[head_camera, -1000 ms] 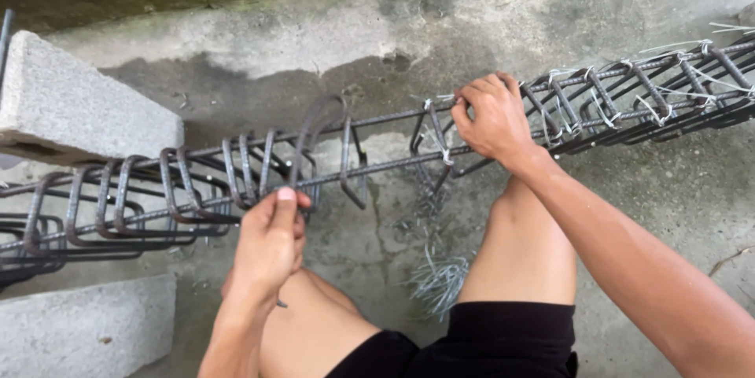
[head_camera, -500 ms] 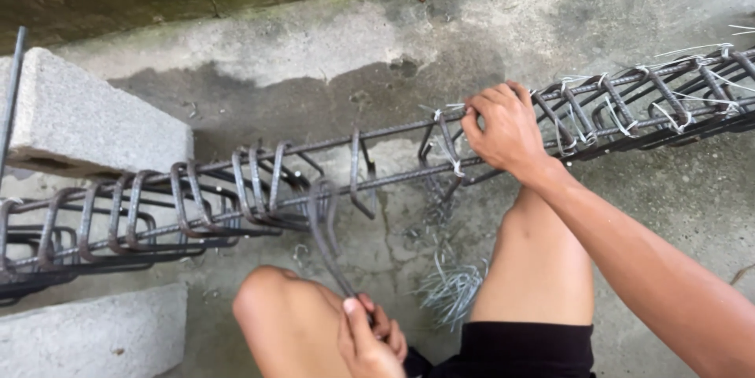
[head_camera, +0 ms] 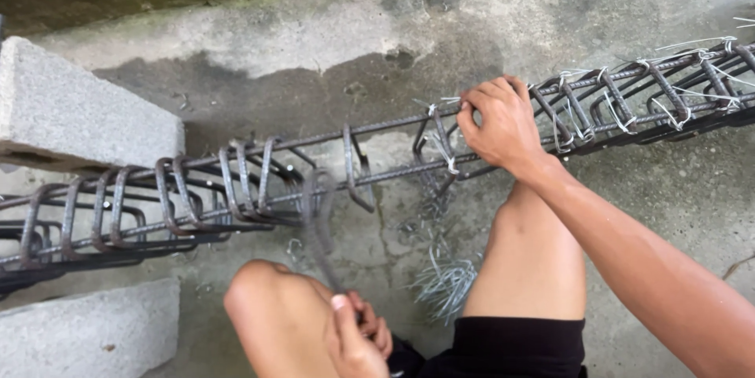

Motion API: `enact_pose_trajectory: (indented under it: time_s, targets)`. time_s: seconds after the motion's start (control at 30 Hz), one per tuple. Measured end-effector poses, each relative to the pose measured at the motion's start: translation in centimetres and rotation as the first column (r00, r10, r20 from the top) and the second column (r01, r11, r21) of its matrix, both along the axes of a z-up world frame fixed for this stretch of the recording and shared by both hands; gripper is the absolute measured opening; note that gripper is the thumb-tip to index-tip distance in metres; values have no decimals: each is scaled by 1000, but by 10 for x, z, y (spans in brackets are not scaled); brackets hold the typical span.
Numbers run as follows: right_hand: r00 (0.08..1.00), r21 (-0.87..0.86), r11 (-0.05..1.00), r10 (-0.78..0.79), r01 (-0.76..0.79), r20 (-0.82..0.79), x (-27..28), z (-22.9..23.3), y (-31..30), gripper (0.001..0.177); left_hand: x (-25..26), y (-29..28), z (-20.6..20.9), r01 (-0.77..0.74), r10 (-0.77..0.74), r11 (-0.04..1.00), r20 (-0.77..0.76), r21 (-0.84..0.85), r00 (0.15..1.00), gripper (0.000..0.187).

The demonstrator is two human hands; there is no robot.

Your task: The person sits on the floor and ties a rebar cage using thin wire. They wrap the wire around the intersections of the rebar bars and twist it to secure the structure.

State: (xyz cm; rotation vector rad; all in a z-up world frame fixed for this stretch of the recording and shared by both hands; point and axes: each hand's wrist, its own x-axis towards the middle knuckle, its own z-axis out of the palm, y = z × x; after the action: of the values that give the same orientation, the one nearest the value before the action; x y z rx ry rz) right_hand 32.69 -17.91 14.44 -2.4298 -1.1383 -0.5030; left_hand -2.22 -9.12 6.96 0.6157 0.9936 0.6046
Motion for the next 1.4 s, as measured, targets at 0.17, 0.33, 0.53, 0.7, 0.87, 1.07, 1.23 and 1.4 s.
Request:
enact_pose_trajectory:
  time_s: [0.17,0.33,0.53,0.7,0.87,1.07,1.23,1.4]
  targets:
    - [1000,15,1000,5,-5,6,0,1,-2,14,6,3,2,-266,263,962,54,60,963,36]
    - [999,5,1000,-14,14,-50,-1,2,1,18,-25,1,-45,86,-73,985,89,-151,993,38]
    - [1000,42,999,3,-2,-21,-3,2,3,14,39,42,66,-207,218,966,-54,156,975,35]
    - [1000,42,999,-7,7,-16,-1,4,3,15,47,82,48,291,-289,952,35,-91,957,32]
    - [1000,32,999,-26,26,-18,2,4,4,16,66,98,91,227,-237,970,142,84,961,25]
    - [1000,56,998,-28,28,-3,2,3,5,14,68,116,86,325,-317,945,139,-45,938,26]
    - [999,43,998,-43,42,22,3,0,3,16,81,104,112,145,-147,989,96,27,984,26]
    - [999,108,993,-42,42,-6,1,1,3,14,71,114,70,443,-441,895,31,-53,897,28]
